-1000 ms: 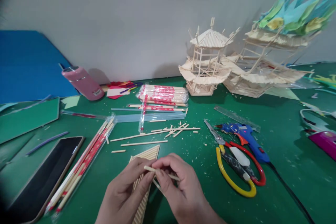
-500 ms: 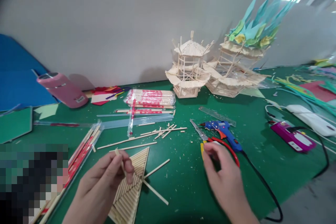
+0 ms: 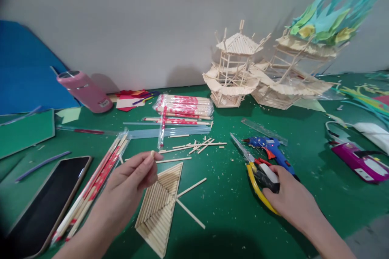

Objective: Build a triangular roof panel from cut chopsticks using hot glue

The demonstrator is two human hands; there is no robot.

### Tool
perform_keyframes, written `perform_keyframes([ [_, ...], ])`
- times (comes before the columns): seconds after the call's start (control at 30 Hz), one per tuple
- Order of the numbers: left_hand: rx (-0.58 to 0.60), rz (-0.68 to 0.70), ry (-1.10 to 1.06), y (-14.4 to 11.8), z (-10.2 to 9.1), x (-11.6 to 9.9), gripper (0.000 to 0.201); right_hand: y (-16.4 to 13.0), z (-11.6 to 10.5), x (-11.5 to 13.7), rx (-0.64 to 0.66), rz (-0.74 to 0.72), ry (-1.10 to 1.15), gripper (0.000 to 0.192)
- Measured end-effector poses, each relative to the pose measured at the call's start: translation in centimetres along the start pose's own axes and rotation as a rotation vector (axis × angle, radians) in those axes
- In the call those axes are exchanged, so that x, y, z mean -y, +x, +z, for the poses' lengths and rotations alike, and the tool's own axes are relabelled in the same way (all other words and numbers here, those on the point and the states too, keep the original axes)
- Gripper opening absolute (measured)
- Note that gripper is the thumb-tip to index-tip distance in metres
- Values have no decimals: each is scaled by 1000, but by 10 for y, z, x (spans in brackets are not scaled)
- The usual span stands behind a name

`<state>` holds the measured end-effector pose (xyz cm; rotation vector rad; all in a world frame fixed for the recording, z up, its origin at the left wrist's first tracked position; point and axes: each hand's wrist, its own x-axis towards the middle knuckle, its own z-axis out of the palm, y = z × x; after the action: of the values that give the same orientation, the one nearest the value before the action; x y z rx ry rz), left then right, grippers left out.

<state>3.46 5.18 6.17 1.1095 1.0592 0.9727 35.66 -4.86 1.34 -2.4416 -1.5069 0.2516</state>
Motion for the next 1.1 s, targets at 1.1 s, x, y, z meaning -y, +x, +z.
perform_keyframes([
  [1.1, -19, 127, 208, -12, 12, 7, 16, -31, 4, 15, 21, -380, -133, 45],
])
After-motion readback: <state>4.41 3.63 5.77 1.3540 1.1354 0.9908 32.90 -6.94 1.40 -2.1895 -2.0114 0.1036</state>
